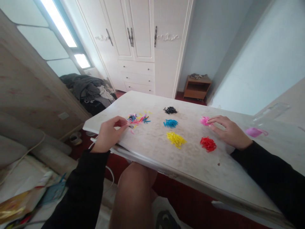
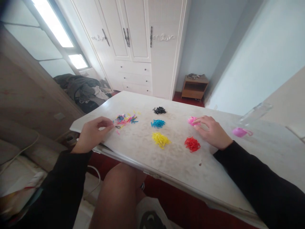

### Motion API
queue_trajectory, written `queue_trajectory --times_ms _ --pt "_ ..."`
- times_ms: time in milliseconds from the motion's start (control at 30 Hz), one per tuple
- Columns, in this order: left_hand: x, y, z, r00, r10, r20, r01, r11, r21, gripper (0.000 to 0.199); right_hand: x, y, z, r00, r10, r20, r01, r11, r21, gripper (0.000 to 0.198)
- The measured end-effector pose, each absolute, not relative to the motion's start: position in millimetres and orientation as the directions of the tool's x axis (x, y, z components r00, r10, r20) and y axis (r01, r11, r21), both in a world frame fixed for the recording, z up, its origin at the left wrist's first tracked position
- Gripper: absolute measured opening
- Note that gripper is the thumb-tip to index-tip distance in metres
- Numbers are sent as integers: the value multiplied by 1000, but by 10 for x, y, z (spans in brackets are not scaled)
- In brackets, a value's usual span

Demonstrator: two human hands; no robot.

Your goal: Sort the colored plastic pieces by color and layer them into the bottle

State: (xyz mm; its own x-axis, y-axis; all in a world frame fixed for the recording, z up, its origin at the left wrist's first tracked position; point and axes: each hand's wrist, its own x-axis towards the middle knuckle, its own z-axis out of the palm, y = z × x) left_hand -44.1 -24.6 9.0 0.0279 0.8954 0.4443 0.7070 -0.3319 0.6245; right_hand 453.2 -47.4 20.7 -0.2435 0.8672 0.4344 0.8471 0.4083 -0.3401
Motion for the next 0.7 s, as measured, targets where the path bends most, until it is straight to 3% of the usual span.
queue_trajectory --times_ms 167,500,600,700 --pt "-384 -176 64 60 911 408 664 -341 665 17 4538 -474 215 -268 858 439 843 429 -323 25" --pt "-349 -171 3 128 863 488 722 -419 551 15 4556 -472 209 -302 841 449 834 462 -303 24" --pt "-355 -221 21 133 846 516 672 -459 581 16 4549 -475 216 -308 833 460 827 473 -303 24" --pt "-394 -286 16 216 871 442 618 -472 629 17 4536 -483 228 -315 832 456 824 479 -304 23"
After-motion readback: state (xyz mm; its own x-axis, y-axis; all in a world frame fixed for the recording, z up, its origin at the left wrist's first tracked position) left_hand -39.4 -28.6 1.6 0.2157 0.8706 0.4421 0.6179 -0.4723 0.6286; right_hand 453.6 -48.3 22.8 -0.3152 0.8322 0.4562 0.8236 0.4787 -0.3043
